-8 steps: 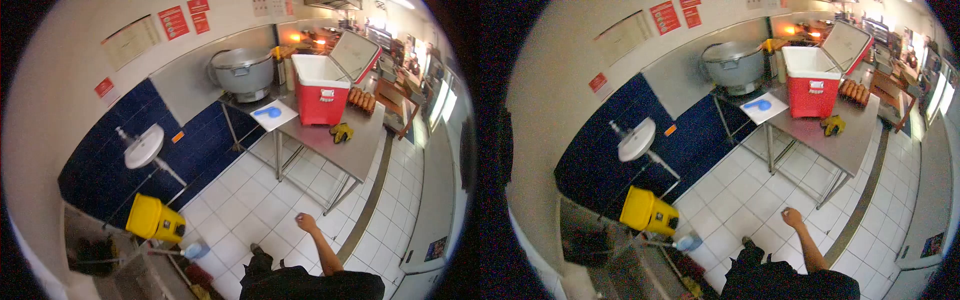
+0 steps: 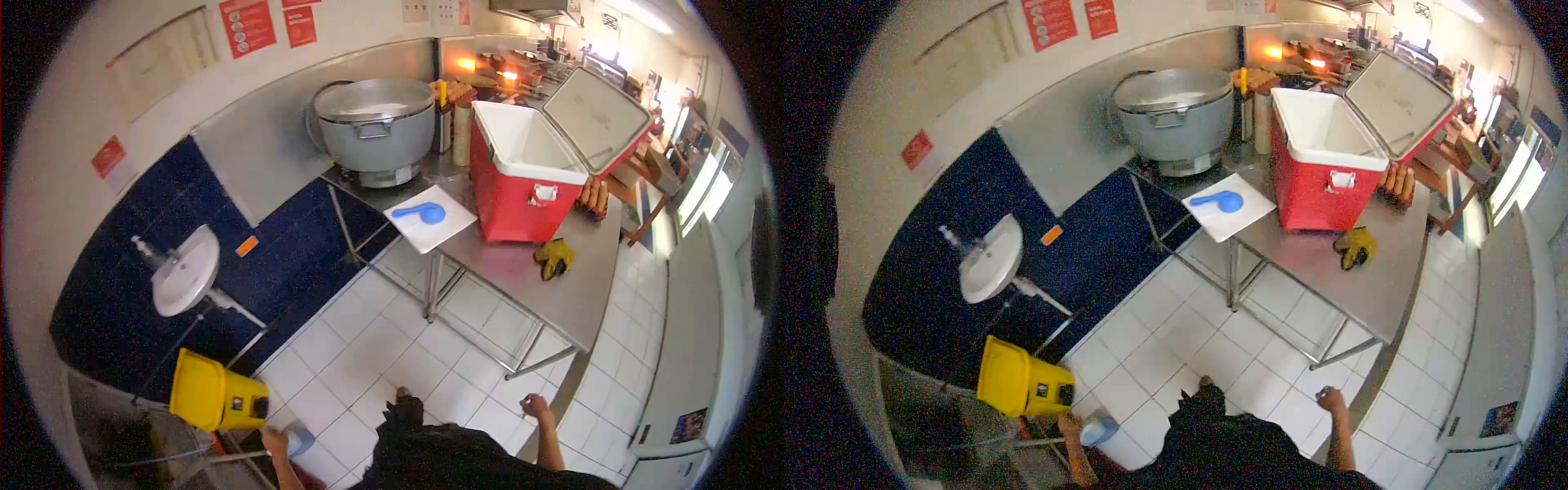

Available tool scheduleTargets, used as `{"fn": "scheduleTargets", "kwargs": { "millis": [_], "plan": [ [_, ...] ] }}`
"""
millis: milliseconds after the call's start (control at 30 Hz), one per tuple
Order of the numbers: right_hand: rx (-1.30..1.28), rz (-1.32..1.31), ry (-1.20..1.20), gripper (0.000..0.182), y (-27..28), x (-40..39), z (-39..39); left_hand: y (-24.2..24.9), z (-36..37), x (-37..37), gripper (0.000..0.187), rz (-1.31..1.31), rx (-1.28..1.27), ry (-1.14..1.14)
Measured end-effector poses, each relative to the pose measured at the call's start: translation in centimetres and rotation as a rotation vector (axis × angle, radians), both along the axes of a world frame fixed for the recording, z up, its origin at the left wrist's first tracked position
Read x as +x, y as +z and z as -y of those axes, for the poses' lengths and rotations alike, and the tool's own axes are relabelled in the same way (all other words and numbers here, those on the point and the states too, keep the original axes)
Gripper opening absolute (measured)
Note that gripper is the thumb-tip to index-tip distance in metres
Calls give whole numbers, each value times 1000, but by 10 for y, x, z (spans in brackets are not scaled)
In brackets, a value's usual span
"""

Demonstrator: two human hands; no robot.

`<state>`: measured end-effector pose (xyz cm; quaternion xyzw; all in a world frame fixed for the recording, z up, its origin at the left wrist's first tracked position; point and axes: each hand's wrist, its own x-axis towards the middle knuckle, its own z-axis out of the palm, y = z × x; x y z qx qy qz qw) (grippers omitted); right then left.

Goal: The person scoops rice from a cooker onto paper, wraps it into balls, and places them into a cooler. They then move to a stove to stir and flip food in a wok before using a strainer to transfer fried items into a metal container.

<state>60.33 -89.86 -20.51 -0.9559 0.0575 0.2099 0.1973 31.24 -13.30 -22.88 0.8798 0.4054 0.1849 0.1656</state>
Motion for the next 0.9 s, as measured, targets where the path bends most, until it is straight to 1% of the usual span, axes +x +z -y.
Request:
{"fn": "scheduleTargets", "kwargs": {
  "millis": [33, 67, 100, 133, 167, 200, 233, 267, 300, 333, 367, 400, 433, 467, 500, 533, 600, 633, 700, 733, 767, 800, 833, 900],
  "plan": [
    [62, -2, -95, 27, 3, 1, -6, -56, -63, 74, 26, -565, 532, -54],
    [138, 114, -186, 26, 38, 13, -34, 41, -13, 181, 26, -438, -6, -164],
    [222, 242, -237, 25, 60, 28, -56, -34, -93, 273, 45, -739, -344, -698],
    [219, 276, -309, 24, 58, 43, -69, 67, 6, 350, 68, -71, -224, -604],
    [138, 327, -289, 24, 68, 63, -93, 71, 14, 435, 79, -177, -196, -677],
    [211, 405, -225, 23, 76, 83, -112, 74, 26, 515, 74, -158, -154, -829],
    [306, 382, -266, 23, 103, 109, -141, 117, 62, 585, 67, -141, -114, -1000],
    [361, 228, -335, 24, 139, 142, -173, 143, 92, 648, 50, -108, -150, -1039],
    [411, 370, -237, 21, 120, 172, -188, 139, 110, 710, 31, 10, -348, -1134],
    [537, 454, -216, 18, 120, 204, -211, 191, 149, 746, 25, -148, -357, -1027],
    [567, 475, -213, 15, 145, 241, -237, 175, 158, 792, 26, -135, -249, -1010],
    [621, 506, -188, 14, 145, 276, -258, 154, 165, 824, 35, 238, -50, -1103],
    [614, 513, -148, 12, 147, 311, -277, 144, 173, 845, 35, 210, -48, -1116],
    [547, 651, -71, 11, 133, 351, -292, 141, 181, 872, 39, 141, -38, -1133],
    [436, 556, -10, 15, 127, 387, -304, 133, 187, 887, 44, 58, -35, -1148],
    [328, 509, -9, 35, 118, 418, -321, 135, 194, 896, 44, 25, -33, -1162],
    [78, 568, 49, 64, 118, 475, -342, 157, 205, 900, 51, -440, -129, -1180],
    [34, 432, 72, 89, 122, 503, -343, 154, 206, 894, 51, -467, -151, -1180],
    [-78, 282, 65, 100, 125, 540, -347, 149, 203, 898, 53, -583, -455, -1178],
    [-80, 274, 50, 100, 129, 558, -345, 148, 205, 902, 54, -643, -721, -1090],
    [-99, 179, 81, 104, 136, 569, -339, 149, 208, 903, 55, -708, -983, -984],
    [-111, 66, 105, 109, 137, 569, -336, 146, 208, 903, 55, -707, -1042, -982],
    [-103, 25, 71, 109, 132, 567, -337, 138, 206, 904, 55, -764, -1049, -991],
    [-143, 111, 98, 111, 123, 566, -337, 122, 201, 904, 57, -623, -840, -1258]
  ]
}}
